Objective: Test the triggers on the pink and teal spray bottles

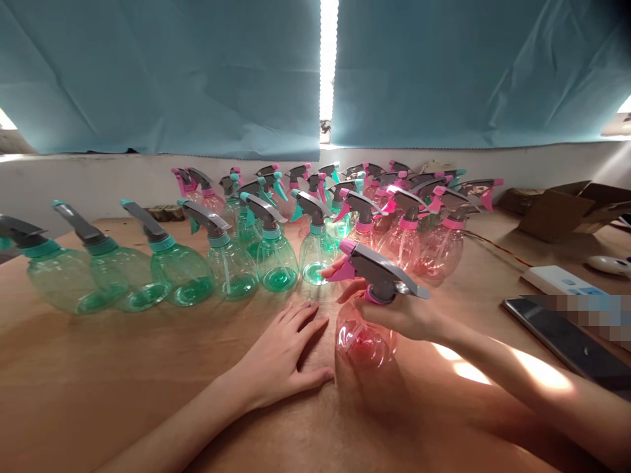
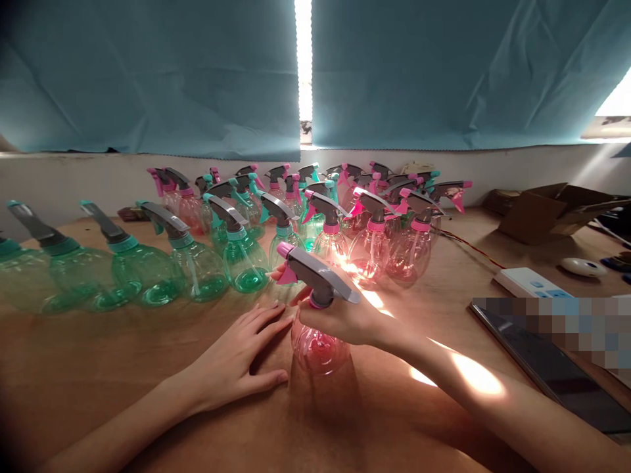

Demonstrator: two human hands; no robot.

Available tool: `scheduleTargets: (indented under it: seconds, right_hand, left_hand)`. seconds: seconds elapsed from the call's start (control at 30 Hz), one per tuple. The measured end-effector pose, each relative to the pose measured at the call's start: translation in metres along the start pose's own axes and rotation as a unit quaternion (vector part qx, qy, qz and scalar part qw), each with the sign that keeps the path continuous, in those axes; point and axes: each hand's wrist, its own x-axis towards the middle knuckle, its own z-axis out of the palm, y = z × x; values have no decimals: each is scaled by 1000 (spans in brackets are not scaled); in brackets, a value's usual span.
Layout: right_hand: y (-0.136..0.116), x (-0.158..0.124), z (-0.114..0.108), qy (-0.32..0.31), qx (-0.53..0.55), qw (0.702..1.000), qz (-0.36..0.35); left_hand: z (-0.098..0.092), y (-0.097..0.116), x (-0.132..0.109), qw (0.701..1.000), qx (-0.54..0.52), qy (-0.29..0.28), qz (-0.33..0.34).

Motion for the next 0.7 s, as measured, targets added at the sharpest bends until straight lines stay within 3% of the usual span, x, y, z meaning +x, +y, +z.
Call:
scheduleTargets:
  seconds: [0.43,0.7]
  right_hand:
    - [4,-1,0,48,-27,998,-27]
    - [8,0,-1,-7,61,998,-16]
  left_hand:
    - [-1,-1,-1,1000,-10,-1,-6]
    - [-2,0,0,1000,-11,-3,-6]
